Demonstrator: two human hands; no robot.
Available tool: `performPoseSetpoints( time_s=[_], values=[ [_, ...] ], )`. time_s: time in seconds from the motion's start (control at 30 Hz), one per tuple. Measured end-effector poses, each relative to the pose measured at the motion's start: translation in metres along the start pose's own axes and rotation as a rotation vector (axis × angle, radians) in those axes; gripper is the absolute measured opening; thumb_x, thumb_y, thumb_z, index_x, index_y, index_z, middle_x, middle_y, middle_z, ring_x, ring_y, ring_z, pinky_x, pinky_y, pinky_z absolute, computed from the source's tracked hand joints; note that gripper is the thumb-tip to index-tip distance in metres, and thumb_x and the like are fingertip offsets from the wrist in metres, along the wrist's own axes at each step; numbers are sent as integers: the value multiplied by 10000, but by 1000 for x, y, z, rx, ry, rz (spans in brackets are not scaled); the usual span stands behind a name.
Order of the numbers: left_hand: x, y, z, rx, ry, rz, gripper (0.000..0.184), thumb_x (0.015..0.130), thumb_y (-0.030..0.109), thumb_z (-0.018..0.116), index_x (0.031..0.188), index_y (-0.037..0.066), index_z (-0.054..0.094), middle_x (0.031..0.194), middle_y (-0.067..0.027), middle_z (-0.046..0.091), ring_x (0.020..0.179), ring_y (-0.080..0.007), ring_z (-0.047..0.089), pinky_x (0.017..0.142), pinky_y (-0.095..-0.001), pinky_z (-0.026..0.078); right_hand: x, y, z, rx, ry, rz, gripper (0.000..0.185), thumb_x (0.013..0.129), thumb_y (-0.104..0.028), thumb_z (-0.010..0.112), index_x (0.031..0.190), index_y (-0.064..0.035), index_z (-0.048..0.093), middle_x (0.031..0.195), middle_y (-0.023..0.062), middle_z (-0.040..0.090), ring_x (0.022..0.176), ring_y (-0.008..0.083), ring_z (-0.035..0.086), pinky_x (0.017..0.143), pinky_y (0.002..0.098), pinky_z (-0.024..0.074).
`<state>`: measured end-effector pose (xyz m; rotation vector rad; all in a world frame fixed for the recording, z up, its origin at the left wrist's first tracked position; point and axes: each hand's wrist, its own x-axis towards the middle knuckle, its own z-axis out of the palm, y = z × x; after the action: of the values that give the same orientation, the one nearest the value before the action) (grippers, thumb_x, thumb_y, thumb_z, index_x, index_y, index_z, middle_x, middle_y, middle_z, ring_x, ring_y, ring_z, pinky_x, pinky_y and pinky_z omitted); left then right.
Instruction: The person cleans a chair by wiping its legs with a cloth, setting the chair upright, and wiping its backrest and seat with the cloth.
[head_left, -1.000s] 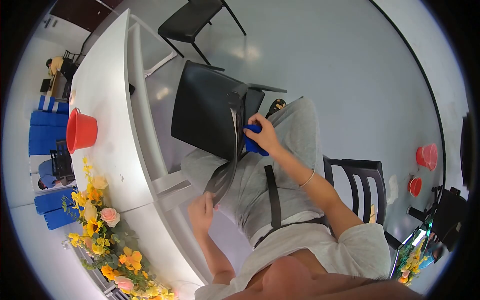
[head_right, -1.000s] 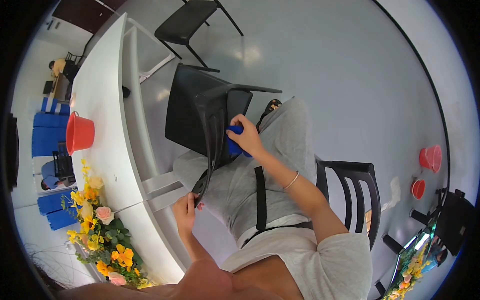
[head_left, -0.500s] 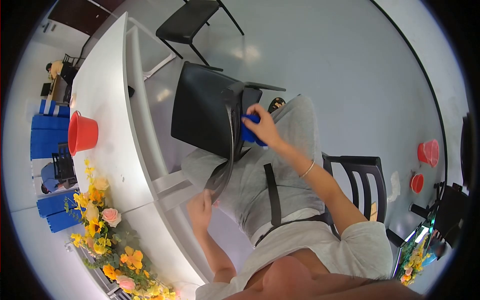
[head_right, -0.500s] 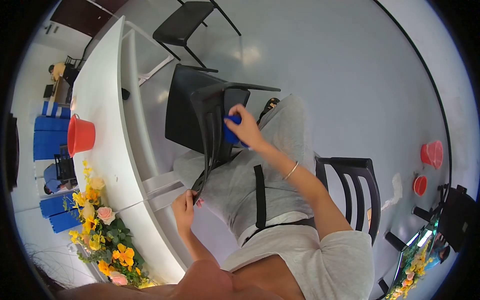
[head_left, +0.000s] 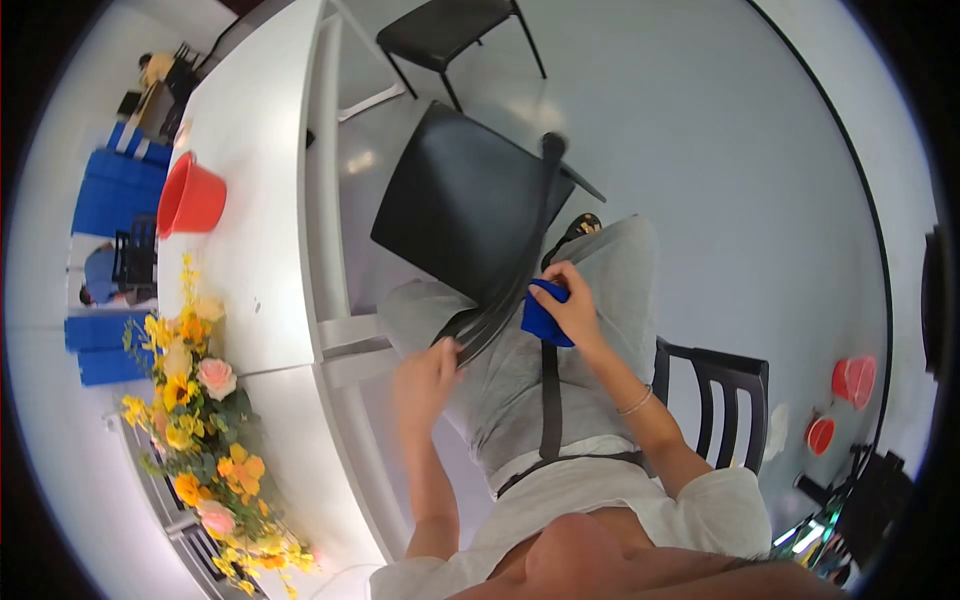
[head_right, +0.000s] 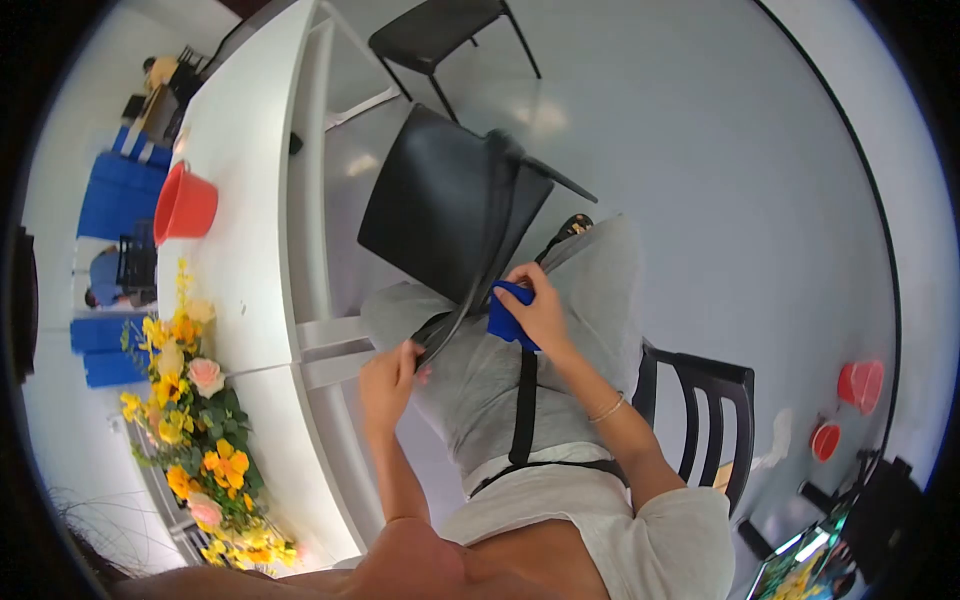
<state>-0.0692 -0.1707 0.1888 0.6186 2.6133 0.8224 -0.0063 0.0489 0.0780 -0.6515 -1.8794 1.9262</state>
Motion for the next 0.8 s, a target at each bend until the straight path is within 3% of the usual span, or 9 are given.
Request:
performPoseSetpoints(
  time_s=[0.23,0.33,0.43,0.47,0.63,0.77,0.8],
  values=[
    [49,50,32,141,204,267,329,984,272,476,738,84,589,588,-112,601,559,-318,605,513,-419,457,6,-44,-27,-4,20,-65,224,846,-75,693,1007,-39,542,885,37,606,849,130,586,785,273,475],
    [61,67,33,111,120,252,339,996,293,439,780,81,593,597,-75,597,580,-294,610,539,-403,445,16,-57,-36,64,-10,-93,318,891,-96,651,1177,-23,535,988,82,606,897,149,613,820,292,488],
    [79,84,44,110,254,377,347,992,300,454,748,75,557,636,-84,606,595,-284,620,547,-402,460,32,-83,-38,117,14,-20,384,920,-151,640,1250,-13,498,1021,97,614,876,137,609,833,289,483],
    [86,88,48,108,267,371,347,992,300,454,748,75,557,636,-84,606,595,-284,620,547,-402,460,45,-75,-42,26,5,-51,481,948,-223,618,1338,-10,436,994,94,639,868,119,601,817,260,469],
    [116,103,65,182,230,442,332,984,289,470,767,55,561,683,-105,625,622,-292,629,552,-404,476,89,-82,-48,-7,-44,-31,573,955,-308,604,1372,21,389,903,70,670,839,106,596,754,229,443],
    [129,110,70,127,221,456,312,972,295,484,795,56,579,698,-106,629,652,-289,638,570,-394,483,108,-90,-57,-106,-8,-16,614,943,-326,610,1354,70,384,857,68,673,835,112,598,810,257,434],
    [132,110,72,83,233,486,279,960,291,504,834,58,594,728,-103,635,685,-283,642,589,-390,489,111,-89,-59,-104,8,11,607,943,-319,597,1356,74,392,917,86,668,893,128,594,850,263,427]
  ],
)
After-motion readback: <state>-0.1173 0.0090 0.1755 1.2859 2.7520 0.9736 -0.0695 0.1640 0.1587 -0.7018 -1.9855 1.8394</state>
